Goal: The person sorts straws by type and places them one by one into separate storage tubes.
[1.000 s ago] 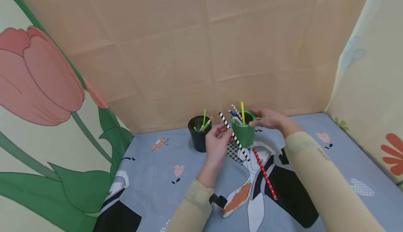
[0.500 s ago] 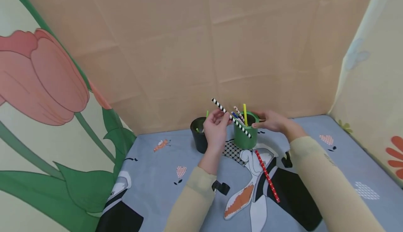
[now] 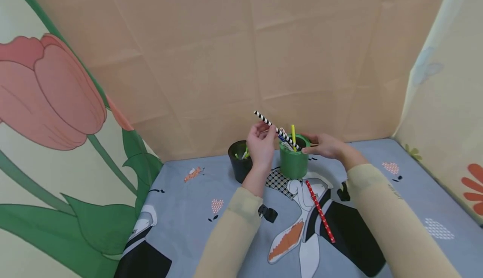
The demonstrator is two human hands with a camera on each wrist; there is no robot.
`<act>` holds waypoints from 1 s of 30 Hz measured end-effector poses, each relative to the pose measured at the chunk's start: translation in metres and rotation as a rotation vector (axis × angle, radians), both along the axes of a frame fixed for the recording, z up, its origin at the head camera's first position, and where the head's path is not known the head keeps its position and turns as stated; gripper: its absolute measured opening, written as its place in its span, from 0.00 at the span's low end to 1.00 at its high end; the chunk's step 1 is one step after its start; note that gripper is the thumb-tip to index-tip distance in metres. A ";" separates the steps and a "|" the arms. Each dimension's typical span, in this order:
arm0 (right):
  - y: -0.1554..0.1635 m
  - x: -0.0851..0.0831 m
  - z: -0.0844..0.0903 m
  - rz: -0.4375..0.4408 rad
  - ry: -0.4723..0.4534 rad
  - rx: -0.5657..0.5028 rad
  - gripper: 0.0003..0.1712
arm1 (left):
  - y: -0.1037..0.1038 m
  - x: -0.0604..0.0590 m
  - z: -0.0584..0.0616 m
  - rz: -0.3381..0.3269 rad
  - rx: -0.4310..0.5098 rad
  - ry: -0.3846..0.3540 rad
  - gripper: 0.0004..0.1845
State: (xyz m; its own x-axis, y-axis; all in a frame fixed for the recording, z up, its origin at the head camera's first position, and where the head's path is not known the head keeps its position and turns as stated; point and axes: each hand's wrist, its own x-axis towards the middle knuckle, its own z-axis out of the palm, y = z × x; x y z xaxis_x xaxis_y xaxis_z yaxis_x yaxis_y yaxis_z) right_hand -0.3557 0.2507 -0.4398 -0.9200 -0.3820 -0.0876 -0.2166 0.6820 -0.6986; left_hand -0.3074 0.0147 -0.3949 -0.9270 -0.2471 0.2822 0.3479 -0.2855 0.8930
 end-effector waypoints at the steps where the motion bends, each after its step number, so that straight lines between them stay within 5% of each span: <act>1: 0.000 0.000 0.000 -0.004 -0.001 0.003 0.50 | 0.001 -0.002 -0.001 0.009 -0.011 -0.002 0.14; 10: 0.001 -0.001 -0.001 -0.009 -0.018 -0.004 0.48 | 0.009 -0.012 -0.013 0.096 -0.129 -0.005 0.08; 30: 0.002 0.000 -0.003 -0.011 -0.025 -0.004 0.50 | 0.013 -0.017 -0.025 0.040 -0.255 0.005 0.11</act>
